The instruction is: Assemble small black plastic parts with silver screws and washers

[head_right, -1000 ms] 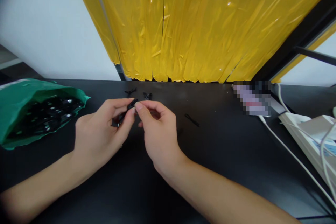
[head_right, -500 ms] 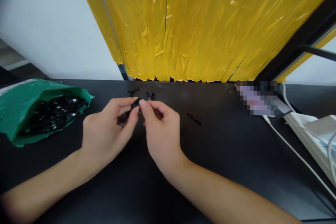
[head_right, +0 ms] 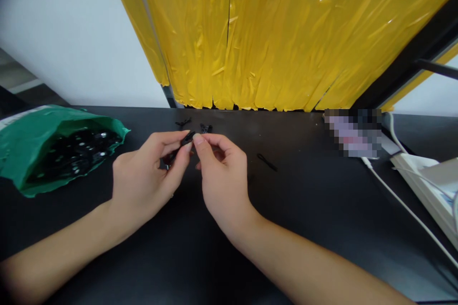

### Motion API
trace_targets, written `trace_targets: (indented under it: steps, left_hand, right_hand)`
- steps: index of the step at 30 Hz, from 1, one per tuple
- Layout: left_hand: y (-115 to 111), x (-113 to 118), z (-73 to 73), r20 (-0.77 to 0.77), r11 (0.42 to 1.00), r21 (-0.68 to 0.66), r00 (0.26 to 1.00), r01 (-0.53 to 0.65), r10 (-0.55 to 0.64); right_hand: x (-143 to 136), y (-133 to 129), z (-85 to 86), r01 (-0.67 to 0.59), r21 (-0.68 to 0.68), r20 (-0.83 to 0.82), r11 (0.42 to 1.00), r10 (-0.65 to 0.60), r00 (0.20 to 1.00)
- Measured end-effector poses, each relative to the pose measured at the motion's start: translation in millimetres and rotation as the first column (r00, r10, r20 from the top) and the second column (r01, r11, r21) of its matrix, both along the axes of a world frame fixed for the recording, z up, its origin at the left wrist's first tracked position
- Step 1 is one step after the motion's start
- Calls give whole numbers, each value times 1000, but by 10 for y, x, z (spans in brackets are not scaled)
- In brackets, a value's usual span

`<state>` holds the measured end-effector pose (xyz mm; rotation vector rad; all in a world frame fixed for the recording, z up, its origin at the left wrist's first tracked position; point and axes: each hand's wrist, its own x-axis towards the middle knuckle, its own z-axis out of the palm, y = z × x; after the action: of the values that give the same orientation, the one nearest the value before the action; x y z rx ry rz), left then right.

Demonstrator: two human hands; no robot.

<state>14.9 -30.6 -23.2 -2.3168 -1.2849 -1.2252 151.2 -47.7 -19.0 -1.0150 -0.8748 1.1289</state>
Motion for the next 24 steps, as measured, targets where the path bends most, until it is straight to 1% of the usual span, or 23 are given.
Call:
trace_targets:
  steps: [6, 10, 14, 17, 19, 22, 24]
  left_hand:
    - [1, 10, -5, -18, 1000, 4, 1000, 15, -15]
    - [9, 0, -11, -14, 1000, 0, 1000, -9, 9]
    - [11, -16, -17, -8, 1000, 17, 1000, -14, 14]
    - [6, -18, -11, -12, 1000, 14, 1000, -16, 17]
    - [2, -16, -2, -21, 1000, 18, 1000, -9, 10]
    - [0, -13, 6, -32, 1000, 20, 999, 18, -17]
    - [1, -12, 6, -29, 999, 22, 999, 35, -35]
  right_hand:
    - [-7, -3, 2, 22, -29, 56, 999, -20, 998]
    - [-5, -9, 18, -13, -8, 25, 1000, 13, 1000]
    - [10, -16, 18, -45, -44, -28, 998, 44, 999]
    - [26, -14, 6, -101, -47, -103, 994, 96, 990]
    - [32, -12, -5, -123, -38, -99, 992, 119, 988]
    - [31, -10, -22, -96, -30, -39, 995, 95, 995]
    - [23, -9, -33, -60, -22, -30, 998, 60, 998]
